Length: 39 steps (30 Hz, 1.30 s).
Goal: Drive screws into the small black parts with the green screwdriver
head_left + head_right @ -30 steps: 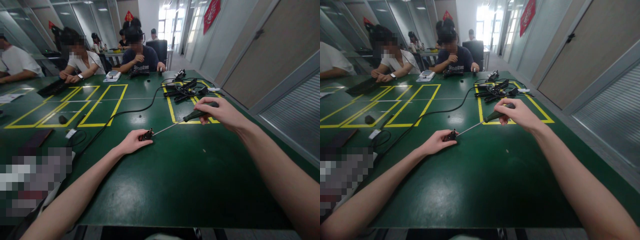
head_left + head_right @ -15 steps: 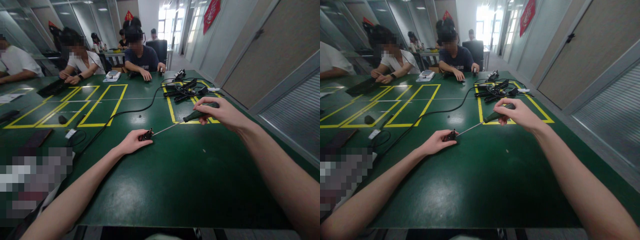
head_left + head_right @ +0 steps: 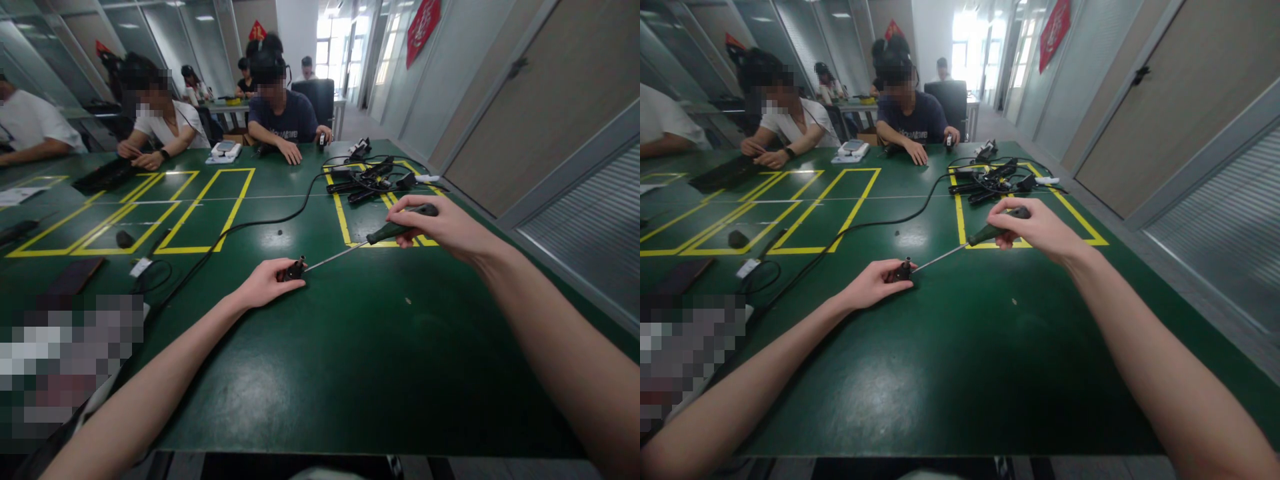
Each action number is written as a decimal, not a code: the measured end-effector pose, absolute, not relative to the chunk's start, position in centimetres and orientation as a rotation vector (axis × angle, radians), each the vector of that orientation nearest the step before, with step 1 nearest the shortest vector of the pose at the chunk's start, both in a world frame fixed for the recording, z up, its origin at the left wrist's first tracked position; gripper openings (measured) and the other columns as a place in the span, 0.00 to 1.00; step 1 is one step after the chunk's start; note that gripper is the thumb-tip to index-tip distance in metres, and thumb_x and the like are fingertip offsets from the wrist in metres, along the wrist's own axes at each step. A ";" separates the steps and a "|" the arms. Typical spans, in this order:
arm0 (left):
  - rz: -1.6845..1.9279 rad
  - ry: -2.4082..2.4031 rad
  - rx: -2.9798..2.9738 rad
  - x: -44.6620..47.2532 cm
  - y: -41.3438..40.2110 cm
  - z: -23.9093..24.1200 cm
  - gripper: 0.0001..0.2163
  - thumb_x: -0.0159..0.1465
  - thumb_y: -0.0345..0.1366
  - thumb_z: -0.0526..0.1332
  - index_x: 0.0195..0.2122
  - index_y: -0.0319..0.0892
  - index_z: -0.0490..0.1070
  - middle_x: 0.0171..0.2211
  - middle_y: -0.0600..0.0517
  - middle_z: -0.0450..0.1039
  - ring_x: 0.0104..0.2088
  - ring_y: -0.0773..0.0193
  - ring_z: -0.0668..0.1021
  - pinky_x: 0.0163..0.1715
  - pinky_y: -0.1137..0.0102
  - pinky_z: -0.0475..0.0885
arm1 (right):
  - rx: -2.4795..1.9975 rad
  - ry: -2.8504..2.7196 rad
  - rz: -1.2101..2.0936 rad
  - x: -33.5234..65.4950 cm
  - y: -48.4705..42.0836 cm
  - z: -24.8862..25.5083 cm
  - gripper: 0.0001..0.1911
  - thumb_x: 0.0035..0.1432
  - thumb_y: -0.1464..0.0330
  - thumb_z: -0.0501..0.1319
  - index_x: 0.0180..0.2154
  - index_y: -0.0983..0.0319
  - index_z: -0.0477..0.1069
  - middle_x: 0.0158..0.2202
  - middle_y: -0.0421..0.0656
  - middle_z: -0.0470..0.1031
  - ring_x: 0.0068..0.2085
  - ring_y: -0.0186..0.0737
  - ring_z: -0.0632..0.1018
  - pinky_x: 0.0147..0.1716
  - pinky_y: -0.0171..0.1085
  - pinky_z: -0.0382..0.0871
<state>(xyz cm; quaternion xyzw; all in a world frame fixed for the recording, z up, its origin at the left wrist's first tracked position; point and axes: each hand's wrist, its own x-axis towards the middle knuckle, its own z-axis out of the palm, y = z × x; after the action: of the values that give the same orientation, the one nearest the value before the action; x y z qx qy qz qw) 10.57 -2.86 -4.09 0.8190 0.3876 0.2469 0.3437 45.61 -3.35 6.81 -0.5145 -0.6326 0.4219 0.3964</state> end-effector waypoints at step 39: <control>1.517 2.284 1.304 -0.3 2.3 -1.6 0.14 0.58 0.39 0.71 0.37 0.44 0.67 0.35 0.51 0.76 0.39 0.55 0.80 0.46 0.62 0.76 | -1.115 -1.291 1.018 44.4 -2.6 5.9 0.13 0.50 0.62 0.70 0.25 0.59 0.69 0.23 0.38 0.63 0.20 0.29 0.63 0.16 0.33 0.56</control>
<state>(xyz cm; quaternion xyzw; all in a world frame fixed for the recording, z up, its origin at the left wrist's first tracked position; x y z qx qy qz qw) -0.31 2.35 -1.58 0.4290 0.7511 0.4989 0.0527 44.37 -2.59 5.88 -0.4701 -0.5443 0.4296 0.5461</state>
